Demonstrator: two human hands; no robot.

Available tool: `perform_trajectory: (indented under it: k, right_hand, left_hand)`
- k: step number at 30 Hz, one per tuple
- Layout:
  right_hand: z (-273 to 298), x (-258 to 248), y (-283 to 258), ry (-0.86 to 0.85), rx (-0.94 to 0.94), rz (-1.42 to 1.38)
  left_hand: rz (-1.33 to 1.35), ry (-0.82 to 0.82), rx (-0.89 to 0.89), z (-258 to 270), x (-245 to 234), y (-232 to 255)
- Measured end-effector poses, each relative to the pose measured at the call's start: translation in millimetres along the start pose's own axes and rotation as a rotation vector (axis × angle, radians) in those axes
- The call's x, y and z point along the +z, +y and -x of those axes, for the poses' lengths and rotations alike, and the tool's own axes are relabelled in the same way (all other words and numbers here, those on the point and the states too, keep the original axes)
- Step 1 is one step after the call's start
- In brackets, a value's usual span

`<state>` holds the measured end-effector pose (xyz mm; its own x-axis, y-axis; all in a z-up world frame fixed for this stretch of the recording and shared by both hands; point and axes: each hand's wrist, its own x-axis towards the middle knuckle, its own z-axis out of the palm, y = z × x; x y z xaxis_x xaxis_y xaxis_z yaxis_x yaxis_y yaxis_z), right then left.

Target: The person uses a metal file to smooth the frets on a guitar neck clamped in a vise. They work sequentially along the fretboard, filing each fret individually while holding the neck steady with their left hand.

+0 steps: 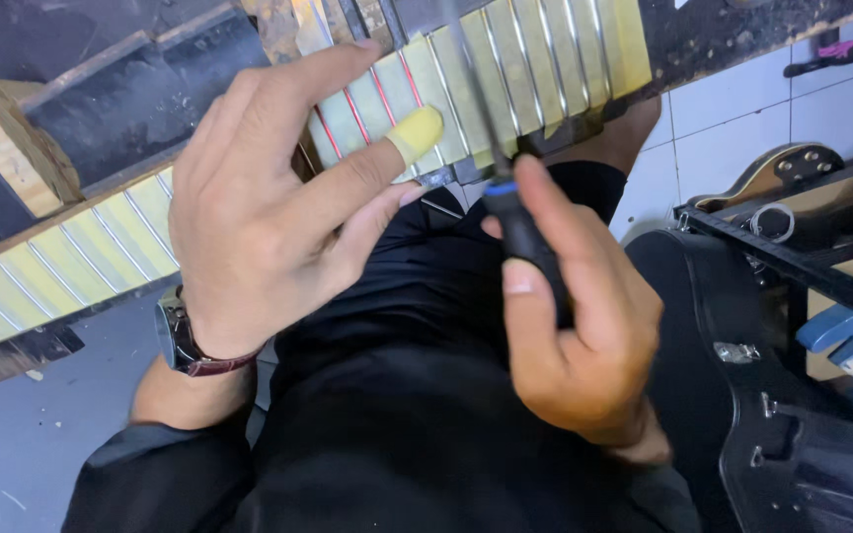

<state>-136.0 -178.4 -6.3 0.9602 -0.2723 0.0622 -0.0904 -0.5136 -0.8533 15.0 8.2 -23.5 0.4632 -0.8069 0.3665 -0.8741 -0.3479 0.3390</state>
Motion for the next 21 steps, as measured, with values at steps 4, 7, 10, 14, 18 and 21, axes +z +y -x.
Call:
perform_trajectory:
  k: [4,7,10,14,18,21]
  right_hand:
    - [50.6,-6.5,13.4,0.193,0.27,-0.154]
    - [74.0,-10.8,23.1,0.229,0.303,-0.244]
    - [80.6,-13.0,27.0,0.099,0.254,-0.252]
    - [76.1,-7.6,27.1,0.029,0.219,-0.183]
    - [76.1,-6.0,25.5,0.039,0.217,-0.145]
    - [77.1,-6.3,26.0,0.074,0.252,-0.156]
  left_hand:
    - [-0.025,0.031,0.004,3.6,4.5,2.8]
    - [-0.029,0.059,-0.002,4.9,7.9,2.3]
    - [-0.047,0.05,0.012,8.2,7.1,2.1]
    - [-0.03,0.023,0.017,8.0,1.8,4.8]
    - [-0.049,0.014,0.013,10.3,2.5,4.3]
    - [0.091,0.072,0.02,6.8,3.2,0.5]
